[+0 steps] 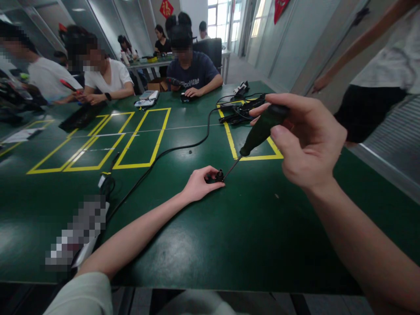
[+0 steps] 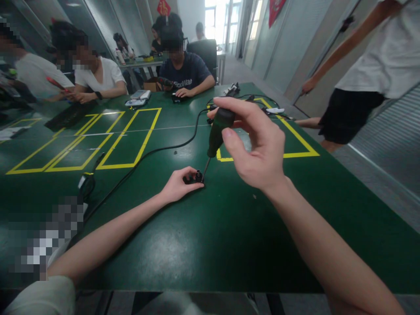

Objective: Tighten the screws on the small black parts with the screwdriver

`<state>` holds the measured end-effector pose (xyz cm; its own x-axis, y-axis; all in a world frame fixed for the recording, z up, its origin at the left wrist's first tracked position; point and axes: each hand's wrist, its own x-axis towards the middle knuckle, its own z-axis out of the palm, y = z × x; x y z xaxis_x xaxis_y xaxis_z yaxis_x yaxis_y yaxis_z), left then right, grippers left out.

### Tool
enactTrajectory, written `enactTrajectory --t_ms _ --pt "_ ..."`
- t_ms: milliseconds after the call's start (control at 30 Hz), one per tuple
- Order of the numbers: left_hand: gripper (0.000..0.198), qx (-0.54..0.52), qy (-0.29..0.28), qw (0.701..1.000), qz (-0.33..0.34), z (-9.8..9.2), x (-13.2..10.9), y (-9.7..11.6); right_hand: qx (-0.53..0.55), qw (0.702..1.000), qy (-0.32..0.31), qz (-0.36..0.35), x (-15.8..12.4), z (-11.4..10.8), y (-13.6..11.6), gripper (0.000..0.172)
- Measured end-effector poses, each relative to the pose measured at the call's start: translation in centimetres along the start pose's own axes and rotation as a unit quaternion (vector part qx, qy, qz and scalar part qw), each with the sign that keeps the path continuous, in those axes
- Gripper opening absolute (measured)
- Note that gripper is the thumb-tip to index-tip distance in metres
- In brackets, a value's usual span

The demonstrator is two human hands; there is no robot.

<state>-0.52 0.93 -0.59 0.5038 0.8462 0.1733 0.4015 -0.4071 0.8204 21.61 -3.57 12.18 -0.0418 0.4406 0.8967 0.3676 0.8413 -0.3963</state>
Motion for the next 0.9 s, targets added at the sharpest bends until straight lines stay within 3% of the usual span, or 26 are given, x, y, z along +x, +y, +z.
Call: enactTrajectory --t_ms 267,400,567,767,900 --pt "0.032 -0.006 0.000 1.000 0.003 0.04 0.08 -0.06 -0.008 1.000 0.005 0.002 0.01 0.08 -0.22 0.061" --pt "0.031 -0.008 0.000 1.000 0.004 0.13 0.08 -0.17 0.013 1.000 -0.014 0.010 -0.12 -0.01 -0.10 0.055" --pt "0.031 -0.007 0.001 1.000 0.005 0.09 0.04 0.03 -0.039 0.999 0.011 -0.013 0.12 -0.12 -0.20 0.060" --pt "0.031 -0.001 0.001 1.000 0.008 0.01 -0.01 0.12 0.007 1.000 -0.024 0.002 -0.06 -0.17 -0.24 0.062" --pt "0.031 0.001 0.001 1.000 0.012 0.03 0.03 0.04 -0.038 0.999 -0.007 -0.021 0.08 -0.32 -0.06 0.057"
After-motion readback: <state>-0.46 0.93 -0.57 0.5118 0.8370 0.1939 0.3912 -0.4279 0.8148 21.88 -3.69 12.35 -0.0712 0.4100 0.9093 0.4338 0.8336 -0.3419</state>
